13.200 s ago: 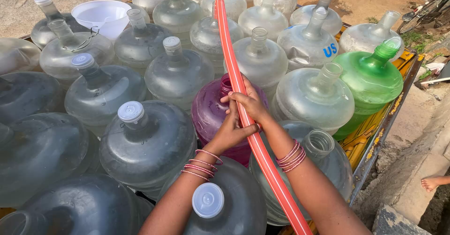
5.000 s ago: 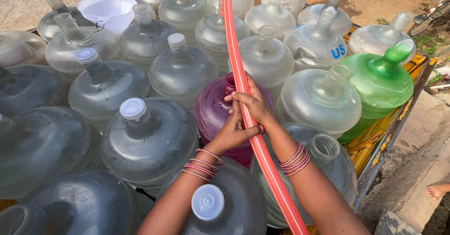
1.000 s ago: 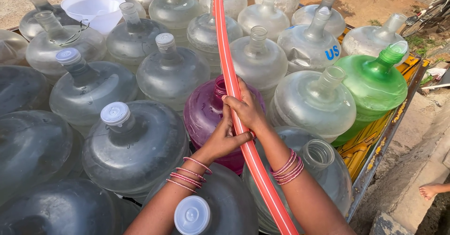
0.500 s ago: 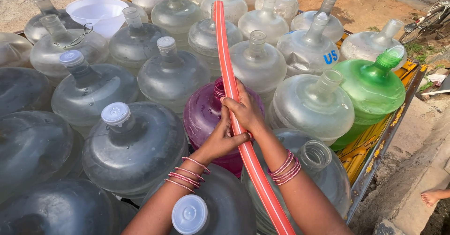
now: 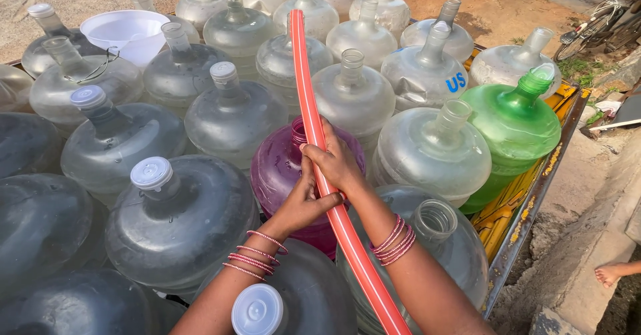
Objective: The person fills a purple water jug by inserting a red hose into its opening, then briefly moves the hose to a clear jug before returning it to the purple one.
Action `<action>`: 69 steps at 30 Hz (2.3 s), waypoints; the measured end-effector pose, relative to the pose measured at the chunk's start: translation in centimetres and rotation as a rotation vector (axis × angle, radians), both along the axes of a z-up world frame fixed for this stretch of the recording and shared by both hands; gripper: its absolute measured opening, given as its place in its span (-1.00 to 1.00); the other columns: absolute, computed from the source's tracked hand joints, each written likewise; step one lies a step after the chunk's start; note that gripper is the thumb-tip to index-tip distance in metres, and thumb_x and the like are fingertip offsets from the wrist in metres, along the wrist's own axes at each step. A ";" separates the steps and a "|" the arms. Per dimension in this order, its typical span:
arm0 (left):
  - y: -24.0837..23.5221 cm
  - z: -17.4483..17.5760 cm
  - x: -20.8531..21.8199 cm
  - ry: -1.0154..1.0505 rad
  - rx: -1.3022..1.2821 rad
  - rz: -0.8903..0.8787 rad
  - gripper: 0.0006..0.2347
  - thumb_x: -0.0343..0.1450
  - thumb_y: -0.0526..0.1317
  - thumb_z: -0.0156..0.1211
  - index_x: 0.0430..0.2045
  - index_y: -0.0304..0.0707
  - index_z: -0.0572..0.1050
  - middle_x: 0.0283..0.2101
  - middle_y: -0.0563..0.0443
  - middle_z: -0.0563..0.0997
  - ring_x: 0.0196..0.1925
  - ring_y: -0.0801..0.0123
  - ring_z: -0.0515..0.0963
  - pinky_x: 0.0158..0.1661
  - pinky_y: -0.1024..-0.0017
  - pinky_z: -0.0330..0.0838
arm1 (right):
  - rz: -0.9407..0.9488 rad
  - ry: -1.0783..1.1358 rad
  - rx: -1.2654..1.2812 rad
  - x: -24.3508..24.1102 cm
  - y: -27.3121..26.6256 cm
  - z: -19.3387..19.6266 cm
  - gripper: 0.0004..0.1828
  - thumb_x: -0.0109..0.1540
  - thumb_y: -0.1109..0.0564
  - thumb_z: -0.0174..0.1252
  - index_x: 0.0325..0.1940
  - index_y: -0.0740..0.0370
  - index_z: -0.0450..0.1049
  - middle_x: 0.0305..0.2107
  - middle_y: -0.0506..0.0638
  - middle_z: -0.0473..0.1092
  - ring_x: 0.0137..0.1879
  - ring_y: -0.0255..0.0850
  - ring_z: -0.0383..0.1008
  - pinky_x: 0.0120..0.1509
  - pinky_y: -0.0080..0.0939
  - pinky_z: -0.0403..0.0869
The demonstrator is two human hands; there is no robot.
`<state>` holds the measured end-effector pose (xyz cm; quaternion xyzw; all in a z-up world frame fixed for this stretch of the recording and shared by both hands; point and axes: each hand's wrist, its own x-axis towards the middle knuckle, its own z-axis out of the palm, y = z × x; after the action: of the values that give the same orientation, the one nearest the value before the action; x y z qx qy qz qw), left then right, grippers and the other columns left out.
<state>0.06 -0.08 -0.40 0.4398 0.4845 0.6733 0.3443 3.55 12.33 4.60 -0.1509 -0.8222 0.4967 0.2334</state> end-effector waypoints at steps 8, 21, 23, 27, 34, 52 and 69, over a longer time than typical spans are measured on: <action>-0.1 0.2 0.0 0.005 0.003 0.006 -0.04 0.35 -0.43 0.14 0.40 -0.20 -0.61 0.15 -0.25 0.41 0.03 0.23 0.62 0.06 0.26 0.59 | -0.005 0.001 0.031 -0.2 0.0 -0.3 -0.14 0.15 -0.05 0.17 0.51 0.18 0.13 -0.20 0.11 0.52 -0.08 -0.13 0.57 0.08 -0.14 0.48; 0.0 -0.2 -0.1 -0.023 -0.019 -0.012 -0.07 0.36 -0.42 0.13 0.40 -0.20 -0.57 0.06 -0.29 0.48 -0.03 0.22 0.66 0.00 0.28 0.61 | 0.017 -0.019 -0.020 0.0 0.0 -0.3 -0.12 0.14 -0.02 0.15 0.54 0.17 0.08 -0.30 0.12 0.53 -0.16 -0.12 0.58 0.02 -0.15 0.50; -0.1 -0.2 0.0 -0.023 -0.038 0.000 -0.06 0.35 -0.43 0.13 0.39 -0.18 -0.60 0.08 -0.27 0.47 -0.03 0.22 0.65 0.00 0.28 0.62 | 0.011 -0.006 -0.022 -0.2 0.2 -0.5 -0.12 0.15 -0.01 0.16 0.53 0.18 0.07 -0.28 0.11 0.52 -0.15 -0.13 0.57 0.03 -0.15 0.50; 0.0 -0.1 0.0 -0.021 -0.005 0.004 -0.06 0.34 -0.44 0.14 0.40 -0.20 -0.57 0.15 -0.24 0.40 0.01 0.24 0.63 0.02 0.28 0.62 | 0.013 -0.006 -0.017 -0.2 0.2 -0.5 -0.14 0.16 0.01 0.16 0.53 0.17 0.08 -0.28 0.10 0.52 -0.16 -0.16 0.56 0.02 -0.17 0.49; 0.2 -0.2 -0.1 0.002 0.019 -0.012 -0.05 0.36 -0.43 0.17 0.41 -0.25 -0.58 0.24 -0.26 0.32 0.11 0.24 0.58 0.07 0.29 0.59 | 0.021 0.007 -0.090 0.0 -0.2 -0.1 -0.13 0.15 0.04 0.16 0.54 0.13 0.09 -0.31 0.04 0.50 -0.18 -0.22 0.52 -0.01 -0.21 0.48; -0.2 0.0 0.0 0.073 -0.027 0.025 -0.01 0.35 -0.38 0.22 0.38 -0.30 -0.63 0.18 -0.29 0.39 0.11 0.23 0.58 0.06 0.31 0.59 | 0.083 0.093 -0.215 0.1 -0.5 -0.7 -0.20 0.18 0.10 0.15 0.52 0.16 0.15 -0.16 -0.06 0.41 -0.11 -0.34 0.41 0.06 -0.32 0.42; 0.2 -0.2 0.0 0.131 0.007 0.062 0.02 0.35 -0.35 0.27 0.37 -0.40 -0.63 0.24 -0.29 0.35 0.20 0.23 0.53 0.12 0.33 0.55 | 0.092 0.126 -0.150 -0.4 0.8 -2.1 -0.07 0.18 0.11 0.17 0.58 0.28 -0.05 -0.04 -0.03 0.41 -0.07 -0.34 0.43 0.09 -0.34 0.44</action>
<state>0.06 0.15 -0.62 0.4687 0.5172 0.6550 0.2894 3.15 13.12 2.54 -0.0982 -0.7724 0.5757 0.2497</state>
